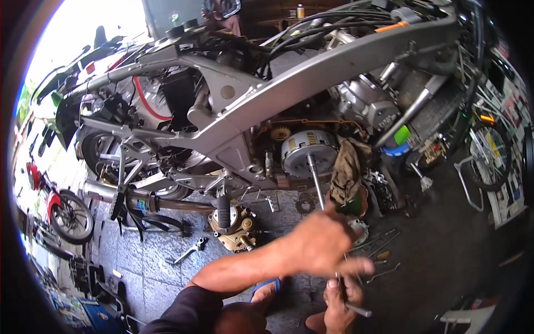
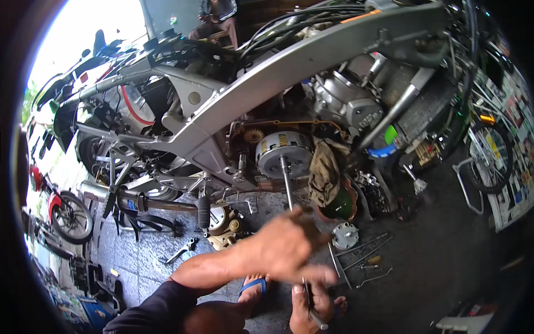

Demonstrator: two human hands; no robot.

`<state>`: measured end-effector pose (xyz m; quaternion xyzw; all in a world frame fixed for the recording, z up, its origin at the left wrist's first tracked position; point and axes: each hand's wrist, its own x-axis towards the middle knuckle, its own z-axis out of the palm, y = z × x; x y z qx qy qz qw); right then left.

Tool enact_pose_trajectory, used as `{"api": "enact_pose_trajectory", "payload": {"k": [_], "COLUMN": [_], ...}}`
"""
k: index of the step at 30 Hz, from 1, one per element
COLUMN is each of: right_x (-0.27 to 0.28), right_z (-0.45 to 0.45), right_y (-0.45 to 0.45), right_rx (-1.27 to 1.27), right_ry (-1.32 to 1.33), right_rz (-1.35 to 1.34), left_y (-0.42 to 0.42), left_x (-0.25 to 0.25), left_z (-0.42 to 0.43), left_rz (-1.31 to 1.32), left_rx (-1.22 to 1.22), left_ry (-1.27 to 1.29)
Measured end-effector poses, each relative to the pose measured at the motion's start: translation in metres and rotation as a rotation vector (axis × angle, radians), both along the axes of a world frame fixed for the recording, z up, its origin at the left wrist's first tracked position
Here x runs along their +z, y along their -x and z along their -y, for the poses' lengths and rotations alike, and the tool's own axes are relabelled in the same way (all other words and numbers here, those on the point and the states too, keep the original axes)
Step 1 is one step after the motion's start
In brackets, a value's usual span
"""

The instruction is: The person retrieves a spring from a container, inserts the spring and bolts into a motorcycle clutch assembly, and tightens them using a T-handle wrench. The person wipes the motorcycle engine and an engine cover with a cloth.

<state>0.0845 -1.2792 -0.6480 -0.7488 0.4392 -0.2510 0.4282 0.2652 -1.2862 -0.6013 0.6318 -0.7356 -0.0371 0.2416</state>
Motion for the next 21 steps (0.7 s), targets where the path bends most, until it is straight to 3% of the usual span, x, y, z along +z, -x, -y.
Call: {"api": "enact_pose_trajectory", "payload": {"k": [2, 6, 8, 15, 17, 18, 20, 21], "right_x": [0.012, 0.0, -0.002, -0.014, -0.013, -0.01, -0.003, -0.001], "right_z": [-0.005, -0.016, -0.019, -0.024, -0.023, -0.022, -0.019, -0.017], "right_y": [-0.006, -0.006, -0.011, -0.02, -0.022, -0.023, -0.025, -0.023], "right_rx": [0.02, 0.06, 0.076, 0.062, 0.105, 0.102, 0.148, 0.171], "right_ry": [-0.163, -0.1, 0.094, 0.11, 0.478, 0.477, 0.616, 0.542], "right_rz": [0.149, 0.078, 0.059, 0.065, -0.091, -0.094, 0.007, -0.009], "left_y": [-0.018, -0.023, -0.026, -0.033, -0.029, -0.028, -0.026, -0.006], "left_x": [-0.017, -0.037, -0.041, -0.046, -0.055, -0.056, -0.059, -0.063], "left_z": [0.005, -0.002, -0.004, -0.008, -0.01, -0.017, -0.039, -0.052], "left_rz": [-0.004, 0.045, -0.001, -0.027, -0.136, -0.138, -0.452, -0.829], "left_rx": [0.025, 0.041, 0.036, 0.023, 0.058, 0.054, -0.319, -0.42], "left_ry": [0.089, 0.138, 0.19, 0.174, 0.35, 0.349, 0.416, 0.463]}}
